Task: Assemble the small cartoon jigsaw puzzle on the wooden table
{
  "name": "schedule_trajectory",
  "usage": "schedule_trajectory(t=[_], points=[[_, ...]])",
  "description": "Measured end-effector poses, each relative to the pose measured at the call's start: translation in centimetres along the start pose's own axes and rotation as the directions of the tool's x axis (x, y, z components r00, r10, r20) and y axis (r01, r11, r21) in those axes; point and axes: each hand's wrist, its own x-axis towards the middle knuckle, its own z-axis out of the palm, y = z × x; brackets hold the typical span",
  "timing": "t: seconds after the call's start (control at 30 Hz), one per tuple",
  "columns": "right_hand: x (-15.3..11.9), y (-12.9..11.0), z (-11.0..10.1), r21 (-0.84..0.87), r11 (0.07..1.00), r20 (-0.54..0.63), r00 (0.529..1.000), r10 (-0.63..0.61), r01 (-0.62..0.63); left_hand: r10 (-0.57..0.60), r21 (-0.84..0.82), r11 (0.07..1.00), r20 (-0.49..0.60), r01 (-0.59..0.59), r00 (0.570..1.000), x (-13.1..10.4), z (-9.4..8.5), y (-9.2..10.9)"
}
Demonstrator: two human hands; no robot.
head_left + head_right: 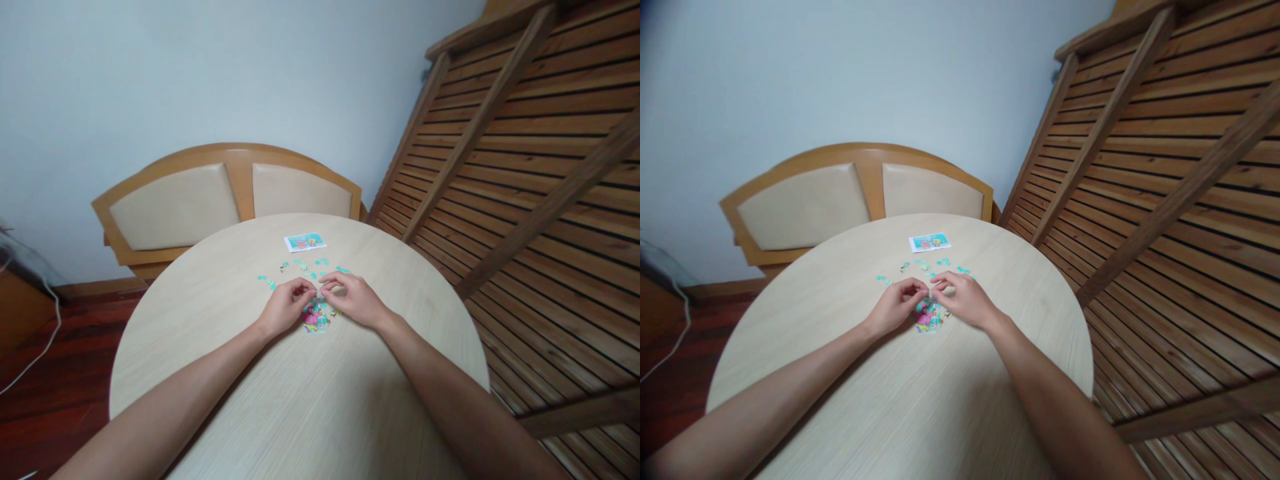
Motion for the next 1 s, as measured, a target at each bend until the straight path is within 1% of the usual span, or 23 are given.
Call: schedule_trajectory(t=[0.13,0.23,0.37,0.43,0.57,0.67,0.83,1.0], points=[[-0.1,0.1,-0.2,0.073,0.997,-0.011,1.000,0.017,-0.016,-0.075,-0.264,0.962,-0.020,0.067,0.997,0.2,0.4,-0.9],[-0.1,-0.1,-0.3,0.078,0.997,-0.003,1.000,-0.006,0.006,-0.098,-0.358,0.929,0.006,0.094,0.995,0.2,0.5,-1.2],[-0.1,-0.2,-0.5,0.071,0.996,0.014,0.999,-0.048,0.047,-0.085,-0.362,0.927,0.050,0.097,0.995,0.1,0.5,-1.0],[-0.1,-0.1,-0.7,0.029,0.997,0.009,0.997,-0.077,0.077,-0.082,-0.343,0.934,0.067,0.100,0.994,0.1,0.5,-0.8],[0.0,0.3,-1.0,-0.118,0.967,0.021,0.974,-0.224,0.225,-0.107,-0.336,0.932,0.098,0.134,0.989,0.1,0.4,-0.5],[0.0,0.6,-1.3,-0.150,0.941,0.029,0.953,-0.303,0.304,-0.127,-0.365,0.919,0.090,0.152,0.988,0.1,0.3,-0.5],[0.1,0.7,-1.5,-0.138,0.932,0.017,0.942,-0.336,0.335,-0.125,-0.414,0.898,0.086,0.150,0.988,0.2,0.3,-0.9],[0.0,0.6,-1.5,-0.124,0.940,0.040,0.948,-0.316,0.319,-0.136,-0.407,0.899,0.090,0.161,0.987,0.2,0.4,-1.0]])
